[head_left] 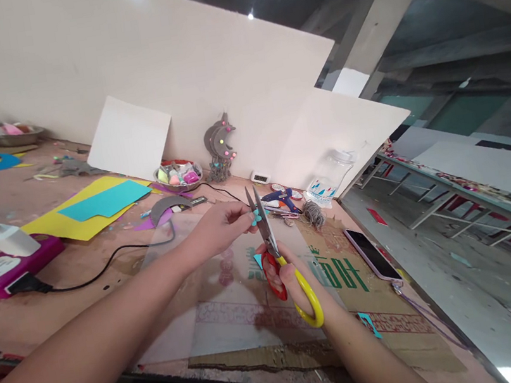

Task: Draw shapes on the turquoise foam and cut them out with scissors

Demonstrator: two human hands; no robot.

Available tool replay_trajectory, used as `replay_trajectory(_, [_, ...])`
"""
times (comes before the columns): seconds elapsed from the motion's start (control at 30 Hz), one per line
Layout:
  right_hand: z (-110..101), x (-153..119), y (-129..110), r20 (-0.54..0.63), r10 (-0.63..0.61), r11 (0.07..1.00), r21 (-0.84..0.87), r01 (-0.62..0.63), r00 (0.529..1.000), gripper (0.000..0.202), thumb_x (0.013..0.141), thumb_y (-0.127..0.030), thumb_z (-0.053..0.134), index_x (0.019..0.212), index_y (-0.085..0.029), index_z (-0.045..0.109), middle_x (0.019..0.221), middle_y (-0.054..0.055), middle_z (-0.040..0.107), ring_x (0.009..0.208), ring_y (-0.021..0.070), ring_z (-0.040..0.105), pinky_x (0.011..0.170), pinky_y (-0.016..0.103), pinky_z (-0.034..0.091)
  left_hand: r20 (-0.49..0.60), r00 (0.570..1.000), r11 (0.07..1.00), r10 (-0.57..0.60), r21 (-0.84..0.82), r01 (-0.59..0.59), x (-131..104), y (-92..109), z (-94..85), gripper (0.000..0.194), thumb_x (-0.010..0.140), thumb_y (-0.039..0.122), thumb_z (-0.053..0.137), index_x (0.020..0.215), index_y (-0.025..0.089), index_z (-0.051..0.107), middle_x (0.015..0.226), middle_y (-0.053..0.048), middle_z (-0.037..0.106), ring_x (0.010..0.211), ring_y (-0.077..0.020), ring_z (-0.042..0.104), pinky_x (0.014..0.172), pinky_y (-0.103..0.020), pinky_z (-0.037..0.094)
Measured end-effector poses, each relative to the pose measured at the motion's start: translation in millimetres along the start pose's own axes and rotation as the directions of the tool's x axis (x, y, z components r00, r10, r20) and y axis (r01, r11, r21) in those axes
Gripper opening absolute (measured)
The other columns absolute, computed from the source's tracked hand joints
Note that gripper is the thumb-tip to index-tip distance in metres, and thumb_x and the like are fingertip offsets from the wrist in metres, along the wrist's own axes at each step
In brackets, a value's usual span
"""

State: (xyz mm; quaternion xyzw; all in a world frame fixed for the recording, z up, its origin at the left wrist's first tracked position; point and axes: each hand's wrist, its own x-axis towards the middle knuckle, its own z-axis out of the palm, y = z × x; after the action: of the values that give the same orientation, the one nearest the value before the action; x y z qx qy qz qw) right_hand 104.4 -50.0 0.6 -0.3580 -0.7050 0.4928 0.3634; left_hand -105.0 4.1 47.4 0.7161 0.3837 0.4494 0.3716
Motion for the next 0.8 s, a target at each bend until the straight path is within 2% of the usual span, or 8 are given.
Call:
replay_trajectory(0.37, [1.7, 0.8, -1.8, -0.025, 0.001, 1.000, 0.024, 0.000, 1.000, 0.064, 0.082, -0.076, 0.045, 0.115, -0.022, 0.051, 0.075, -0.004, 0.038, 0.055, 0.0096, 0.031, 0.047, 0.023, 0.029, 0.004, 1.000, 1.000, -0.008, -0.004, 0.008, -1.0, 4.6, 0.4, 0.024, 0.084, 0.029, 0.050, 0.068, 0.017, 0.064, 0.072, -0.001, 0.070, 0.069, -0.0142, 0.060, 0.063, -0.024, 0.043])
replay_trajectory(0.8, [8.2, 3.0, -14.4, -0.018, 0.047, 0.991, 0.128, -0.044, 0.999, 0.063, 0.076, -0.078, 0.053, 0.109, -0.023, 0.052, 0.070, -0.007, 0.034, 0.050, 0.0078, 0.023, 0.044, 0.023, 0.021, -0.004, 0.999, 0.999, -0.038, -0.020, 0.038, 0.6, 0.2, -3.6, 0.023, 0.085, 0.034, 0.052, 0.073, 0.018, 0.065, 0.076, -0.002, 0.071, 0.072, -0.0148, 0.062, 0.068, -0.026, 0.046])
